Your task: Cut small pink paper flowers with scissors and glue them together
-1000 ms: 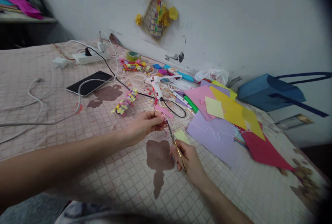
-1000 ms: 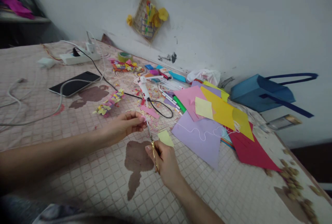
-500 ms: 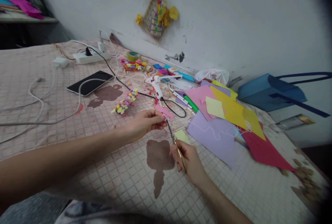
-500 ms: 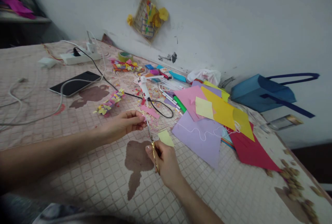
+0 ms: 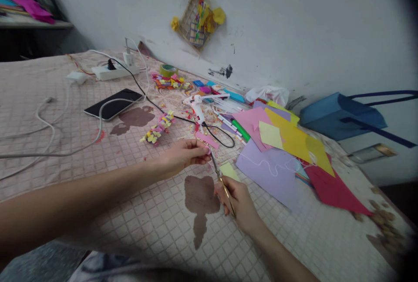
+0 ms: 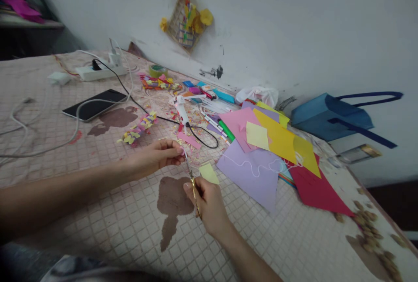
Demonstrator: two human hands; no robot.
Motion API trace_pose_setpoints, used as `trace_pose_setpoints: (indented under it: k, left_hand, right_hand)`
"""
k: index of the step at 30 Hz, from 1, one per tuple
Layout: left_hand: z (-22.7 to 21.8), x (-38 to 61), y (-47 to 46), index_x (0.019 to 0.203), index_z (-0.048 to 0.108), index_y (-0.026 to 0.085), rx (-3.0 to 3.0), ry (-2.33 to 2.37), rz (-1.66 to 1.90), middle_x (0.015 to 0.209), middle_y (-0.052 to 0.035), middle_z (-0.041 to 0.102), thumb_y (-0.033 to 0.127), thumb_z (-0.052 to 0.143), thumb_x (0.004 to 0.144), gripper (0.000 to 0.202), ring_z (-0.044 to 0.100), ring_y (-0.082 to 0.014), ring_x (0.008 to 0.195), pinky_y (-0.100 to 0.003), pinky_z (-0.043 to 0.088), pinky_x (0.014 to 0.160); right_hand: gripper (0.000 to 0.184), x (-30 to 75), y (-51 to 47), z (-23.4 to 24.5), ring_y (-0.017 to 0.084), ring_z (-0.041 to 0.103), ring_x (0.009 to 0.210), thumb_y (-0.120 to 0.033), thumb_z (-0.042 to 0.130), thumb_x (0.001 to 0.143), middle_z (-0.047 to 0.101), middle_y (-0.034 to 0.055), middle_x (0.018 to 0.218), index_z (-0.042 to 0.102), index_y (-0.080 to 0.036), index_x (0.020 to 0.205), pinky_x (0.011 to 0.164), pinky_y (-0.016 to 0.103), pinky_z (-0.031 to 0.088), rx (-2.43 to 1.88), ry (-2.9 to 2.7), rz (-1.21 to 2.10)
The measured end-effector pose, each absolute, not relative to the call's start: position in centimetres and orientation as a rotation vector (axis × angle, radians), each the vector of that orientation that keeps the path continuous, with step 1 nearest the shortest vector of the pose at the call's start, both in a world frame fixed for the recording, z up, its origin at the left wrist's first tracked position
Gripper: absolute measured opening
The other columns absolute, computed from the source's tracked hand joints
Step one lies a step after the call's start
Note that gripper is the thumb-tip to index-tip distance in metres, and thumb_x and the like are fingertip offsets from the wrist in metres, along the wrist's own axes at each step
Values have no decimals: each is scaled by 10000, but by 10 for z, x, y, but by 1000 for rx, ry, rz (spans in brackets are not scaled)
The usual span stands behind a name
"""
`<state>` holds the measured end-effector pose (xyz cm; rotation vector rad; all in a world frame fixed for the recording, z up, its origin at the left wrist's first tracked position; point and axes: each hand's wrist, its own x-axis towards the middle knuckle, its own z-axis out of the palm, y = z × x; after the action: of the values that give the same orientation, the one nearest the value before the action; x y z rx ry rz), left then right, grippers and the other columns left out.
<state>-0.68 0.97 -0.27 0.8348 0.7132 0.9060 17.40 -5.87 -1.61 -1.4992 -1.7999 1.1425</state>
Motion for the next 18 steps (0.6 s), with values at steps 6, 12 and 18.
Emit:
trace_pose_setpoints:
  k: [6, 12, 18]
  left_hand:
    - [-4, -7, 11, 711, 564, 107, 840, 713, 900, 696, -39, 634, 203, 675, 705, 147, 586, -96, 654, -232, 444, 668]
    - [-6, -8, 13, 713, 567, 109, 849, 710, 895, 697, -37, 632, 209, 674, 707, 146, 590, -98, 658, -230, 446, 662]
    - [-7, -9, 14, 723, 569, 109, 852, 713, 903, 703, -43, 636, 210, 669, 712, 142, 591, -99, 658, -239, 445, 667]
  right_hand:
    - [405, 175, -58, -19, 65, 359, 376, -501, 409, 842, 377, -63, 472, 501, -161, 642, 381, 194, 258, -1502, -1797, 1140]
    - [400, 176, -57, -18, 66, 367, 384, -500, 409, 842, 396, -57, 489, 509, -162, 653, 384, 194, 265, -1508, -1821, 1133]
    - [410, 176, -57, -18, 73, 358, 382, -513, 405, 839, 382, -60, 467, 510, -164, 651, 390, 200, 270, -1515, -1825, 1120]
